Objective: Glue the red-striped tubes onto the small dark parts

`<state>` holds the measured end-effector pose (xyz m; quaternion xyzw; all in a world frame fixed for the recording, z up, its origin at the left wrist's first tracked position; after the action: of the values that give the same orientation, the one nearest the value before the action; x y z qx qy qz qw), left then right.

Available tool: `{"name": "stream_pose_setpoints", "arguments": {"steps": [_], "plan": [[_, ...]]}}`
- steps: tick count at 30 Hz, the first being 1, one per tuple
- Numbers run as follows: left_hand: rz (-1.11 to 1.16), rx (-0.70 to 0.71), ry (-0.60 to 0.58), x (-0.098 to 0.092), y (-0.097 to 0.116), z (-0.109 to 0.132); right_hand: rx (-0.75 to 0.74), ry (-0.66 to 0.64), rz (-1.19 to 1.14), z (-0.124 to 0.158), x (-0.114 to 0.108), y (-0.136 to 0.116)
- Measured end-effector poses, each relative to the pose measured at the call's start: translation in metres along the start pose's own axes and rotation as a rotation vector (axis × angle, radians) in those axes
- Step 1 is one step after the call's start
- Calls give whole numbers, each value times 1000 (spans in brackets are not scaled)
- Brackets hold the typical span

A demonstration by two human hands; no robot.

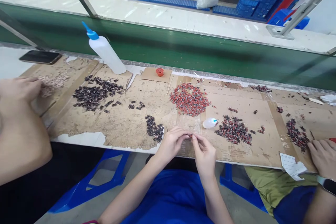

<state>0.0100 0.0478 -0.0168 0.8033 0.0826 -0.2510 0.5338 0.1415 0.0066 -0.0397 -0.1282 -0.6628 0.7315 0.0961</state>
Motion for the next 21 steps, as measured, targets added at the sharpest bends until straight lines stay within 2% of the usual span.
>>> {"name": "stream_pose_setpoints", "arguments": {"steps": [5, 8, 15, 21], "plan": [[111, -128, -20, -2, -1, 0, -147, -17, 138, 2, -3, -5], [152, -159, -35, -2, 0, -2, -187, -33, 146, 2, -4, -6], [174, -197, -46, -2, 4, -3, -225, -43, 130, 0, -5, -11], [117, -229, 6, -1, 7, 1, -167, -102, 119, -5, -7, -9]]}}
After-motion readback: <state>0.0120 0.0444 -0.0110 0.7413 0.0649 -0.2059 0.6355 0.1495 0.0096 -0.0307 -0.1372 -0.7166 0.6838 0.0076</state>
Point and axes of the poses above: each hand's wrist, its own z-axis away from the middle knuckle, its own x-axis out of the palm, y = z × x, the point moved 5 cm from there along -z, towards the middle knuckle, and after that the axes turned 5 degrees about -z, right-handed, at the moved point
